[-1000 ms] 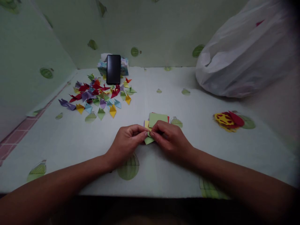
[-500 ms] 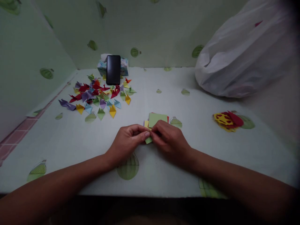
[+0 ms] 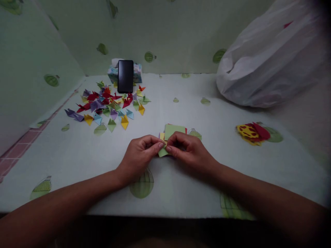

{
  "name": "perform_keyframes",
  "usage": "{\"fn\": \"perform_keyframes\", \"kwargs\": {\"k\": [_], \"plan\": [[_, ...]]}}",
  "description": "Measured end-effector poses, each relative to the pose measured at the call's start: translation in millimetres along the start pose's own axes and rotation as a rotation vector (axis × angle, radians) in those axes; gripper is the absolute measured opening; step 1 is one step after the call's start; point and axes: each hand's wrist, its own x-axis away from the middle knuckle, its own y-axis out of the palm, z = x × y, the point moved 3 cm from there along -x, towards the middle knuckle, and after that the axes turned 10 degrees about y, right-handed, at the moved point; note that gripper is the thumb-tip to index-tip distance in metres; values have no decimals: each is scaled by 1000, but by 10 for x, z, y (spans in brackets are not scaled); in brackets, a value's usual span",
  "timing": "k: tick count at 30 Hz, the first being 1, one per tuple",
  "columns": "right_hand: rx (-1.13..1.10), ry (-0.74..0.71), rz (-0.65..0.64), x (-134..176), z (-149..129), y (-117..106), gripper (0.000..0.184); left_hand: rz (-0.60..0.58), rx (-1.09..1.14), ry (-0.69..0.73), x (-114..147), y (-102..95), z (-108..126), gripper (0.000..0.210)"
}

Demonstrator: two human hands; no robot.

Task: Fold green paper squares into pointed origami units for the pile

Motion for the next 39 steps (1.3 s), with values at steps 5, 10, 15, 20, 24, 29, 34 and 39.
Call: {"fn": "perform_keyframes", "kwargs": {"k": [5,10,15,20,24,29,34,39], "plan": [[60,-29,20,20,-3,9,11,5,-18,2,-8,-2,-13,15],[145,-103,61,31,-5,11,13,15,-10,2,-5,0,-16,17],[194,-134,57,22,-14,16,14,-26,14,-6,-1,9,-17,18],[175,-88,35,20,-16,2,15,-43,34,-12,-12,7,-18,18],[154,-97,-5,19,-23,5,13,-21,21,-24,-13,6,4,19],[115,-106,-28,19,-41,3,14,-9,52,-34,4,9,30,16],[46,-37,-32,23,-13,8,14,14,25,-34,14,-4,18,16],[-7,-1,-31,25,-1,12,13,-6,25,-22,12,5,22,18]]}}
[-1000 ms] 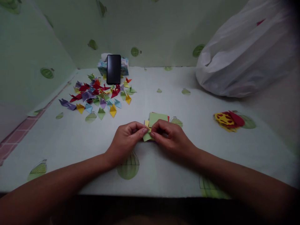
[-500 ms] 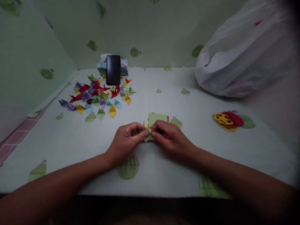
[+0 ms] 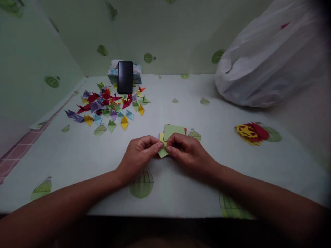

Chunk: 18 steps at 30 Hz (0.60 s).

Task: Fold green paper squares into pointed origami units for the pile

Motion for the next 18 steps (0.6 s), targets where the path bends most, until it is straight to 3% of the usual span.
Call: {"fn": "perform_keyframes", "kwargs": {"k": [11,18], "plan": [[-35,51,-12,-11,-7,-32,15,-31,90,-74,-18,5,-14,15],[-259,166,-66,-40,39,-15,17,-64,119,-50,-23,25,-28,15]]}}
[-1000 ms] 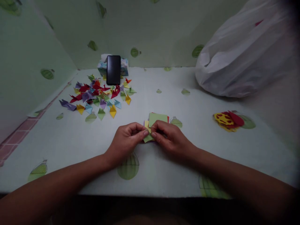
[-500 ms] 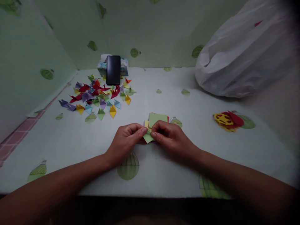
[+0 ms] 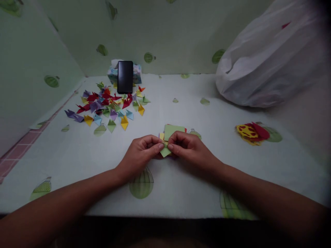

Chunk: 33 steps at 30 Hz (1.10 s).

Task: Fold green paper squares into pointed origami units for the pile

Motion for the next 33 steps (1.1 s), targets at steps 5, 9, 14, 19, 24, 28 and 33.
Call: {"fn": "perform_keyframes", "kwargs": {"k": [5,9,14,19,24,28,33], "plan": [[-141,65,27,-1,6,-4,22,-24,80,80,-5,-13,-21,18],[-183,70,74,10,13,-16,21,-61,83,160,-14,-5,-4,22],[-224,67,82,11,38,-17,21,-63,-9,253,-23,6,9,20],[-260,51,106,21,46,12,19,-4,-144,232,-18,-14,18,7],[-331,51,104,30,64,56,21,39,-151,263,-25,-22,23,6],[-353,70,103,29,86,74,20,75,-98,224,-28,-17,-6,9],[-333,75,89,37,82,86,20,106,-84,204,-22,-9,-11,11]]}}
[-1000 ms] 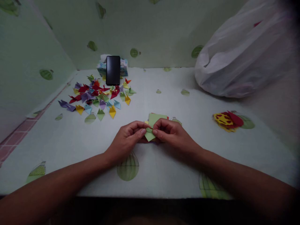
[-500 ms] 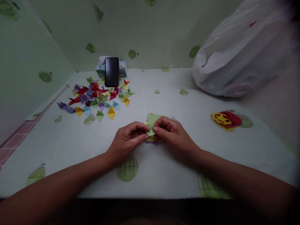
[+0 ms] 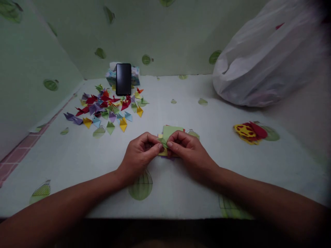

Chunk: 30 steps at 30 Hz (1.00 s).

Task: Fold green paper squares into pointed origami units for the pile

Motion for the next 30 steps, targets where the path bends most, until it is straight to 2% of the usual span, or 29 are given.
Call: {"fn": "perform_keyframes", "kwargs": {"k": [8,17,30], "plan": [[9,0,-3,5,0,13,19,19,-47,-24,-1,-2,-2,14],[3,1,9,10,14,26,19,70,3,-39,4,6,-8,16],[-43,5,11,10,22,45,21,79,67,-45,-8,3,-16,18]]}}
